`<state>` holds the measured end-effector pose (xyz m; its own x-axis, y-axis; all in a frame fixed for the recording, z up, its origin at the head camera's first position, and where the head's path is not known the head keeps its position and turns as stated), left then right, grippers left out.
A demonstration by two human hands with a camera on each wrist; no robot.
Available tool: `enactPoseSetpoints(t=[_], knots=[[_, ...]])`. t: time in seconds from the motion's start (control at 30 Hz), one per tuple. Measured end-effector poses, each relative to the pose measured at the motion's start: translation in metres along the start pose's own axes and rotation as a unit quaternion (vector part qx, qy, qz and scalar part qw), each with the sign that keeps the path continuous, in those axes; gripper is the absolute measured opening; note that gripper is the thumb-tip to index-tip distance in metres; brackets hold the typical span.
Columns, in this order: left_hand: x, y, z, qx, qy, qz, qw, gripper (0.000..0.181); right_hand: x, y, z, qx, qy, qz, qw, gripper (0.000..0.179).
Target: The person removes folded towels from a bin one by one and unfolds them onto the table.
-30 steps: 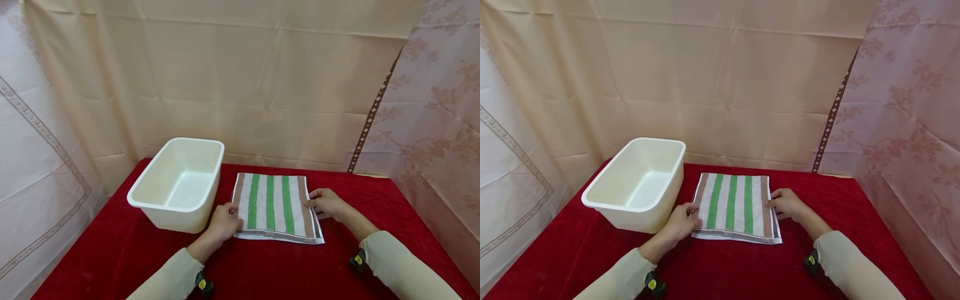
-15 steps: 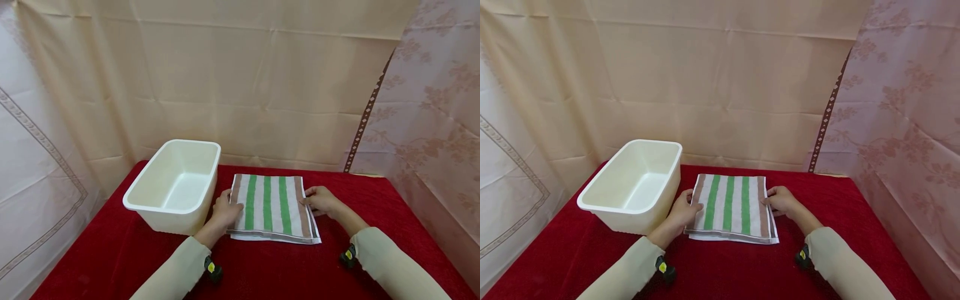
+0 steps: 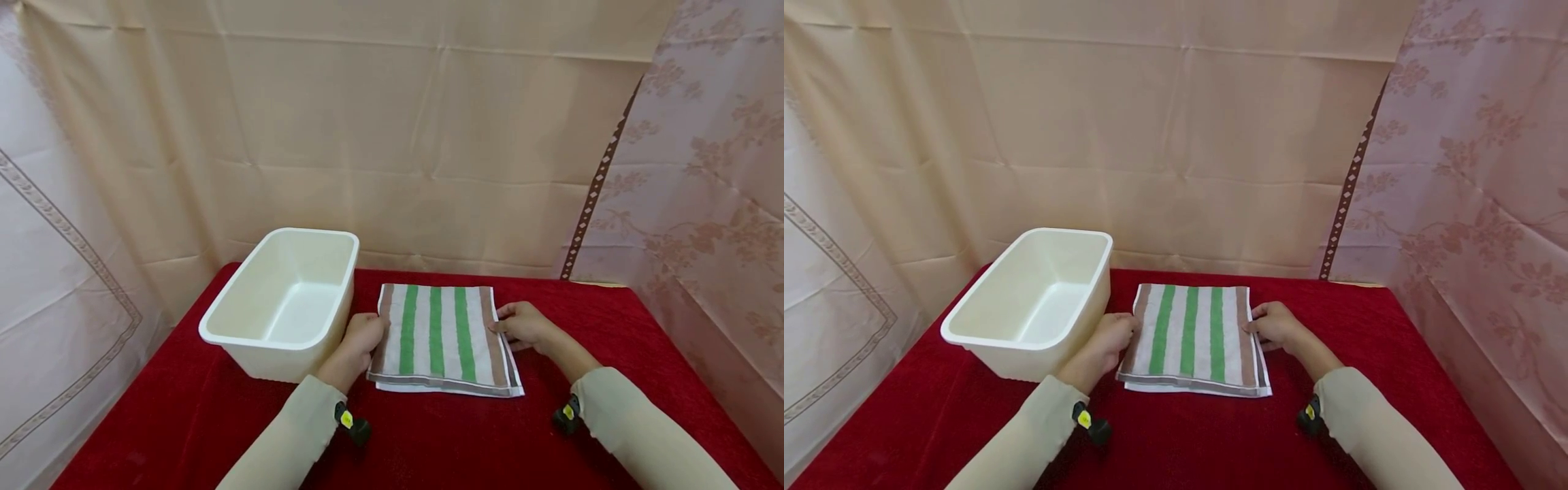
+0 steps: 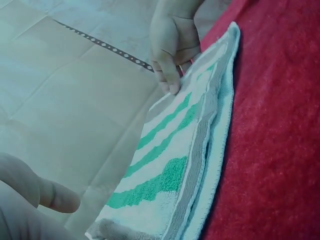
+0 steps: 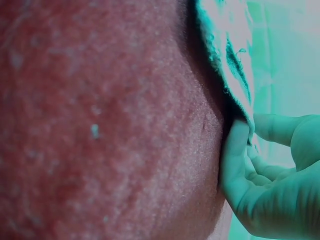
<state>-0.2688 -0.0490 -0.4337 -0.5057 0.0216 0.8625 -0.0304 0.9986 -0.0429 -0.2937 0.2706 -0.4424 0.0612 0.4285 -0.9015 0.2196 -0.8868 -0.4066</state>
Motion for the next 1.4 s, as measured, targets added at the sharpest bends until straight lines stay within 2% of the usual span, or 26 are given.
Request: enactPoseSetpoints(t=[0.07, 0.2, 0.27, 0.43, 0.57, 0.83, 1.0, 1.13, 1.27, 1.4], knots=[[0.0, 0.001, 0.0, -0.017, -0.01, -0.013, 0.9997, 0.019, -0.001, 0.0, 0.0, 0.0, 0.002, 0.0, 1.0, 0.041], [0.001, 0.003, 0.002, -0.029, -0.011, -0.029, 0.9991, 0.013, -0.003, -0.001, 0.001, 0.001, -0.001, -0.001, 1.0, 0.037], [0.002, 0.003, 0.002, -0.024, -0.008, -0.024, 0.9994, 0.018, -0.005, -0.001, 0.002, 0.004, -0.005, -0.001, 1.0, 0.034], [0.002, 0.0, 0.003, 0.003, -0.005, 0.022, 0.9997, 0.038, -0.006, -0.001, 0.004, 0.012, -0.009, 0.008, 0.9999, 0.028], [0.0, -0.002, 0.004, 0.024, -0.002, 0.047, 0.9986, 0.037, -0.003, -0.002, 0.006, 0.013, -0.013, 0.035, 0.9992, 0.027], [0.0, -0.001, 0.006, 0.028, 0.001, 0.041, 0.9987, 0.042, -0.004, -0.008, 0.005, 0.018, -0.037, 0.088, 0.9952, 0.018], [0.004, 0.0, 0.007, 0.037, 0.014, 0.04, 0.9984, 0.038, -0.009, -0.013, 0.0, 0.018, -0.044, 0.121, 0.9915, 0.014], [0.009, 0.003, 0.009, 0.038, 0.025, 0.035, 0.9984, 0.033, -0.012, -0.02, -0.01, 0.033, -0.033, 0.156, 0.9867, 0.009], [0.01, 0.006, 0.013, 0.029, 0.008, 0.037, 0.9989, 0.031, -0.008, -0.023, -0.024, 0.035, -0.01, 0.168, 0.985, 0.009], [0.006, 0.007, 0.013, 0.029, -0.001, 0.066, 0.9974, 0.035, 0.002, -0.023, -0.032, 0.021, 0.006, 0.145, 0.9891, 0.012]])
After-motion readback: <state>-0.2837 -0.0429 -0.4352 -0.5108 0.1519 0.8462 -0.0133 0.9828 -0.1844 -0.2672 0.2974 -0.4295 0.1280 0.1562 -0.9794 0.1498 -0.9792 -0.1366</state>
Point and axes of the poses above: each hand's wrist, its own z-axis towards the middle knuckle, its own y-axis out of the palm, x = y × z, the point moved 3 cm from there along z, towards the middle knuckle, and after that the axes turned 15 degrees about -y, right-handed, at the moved point
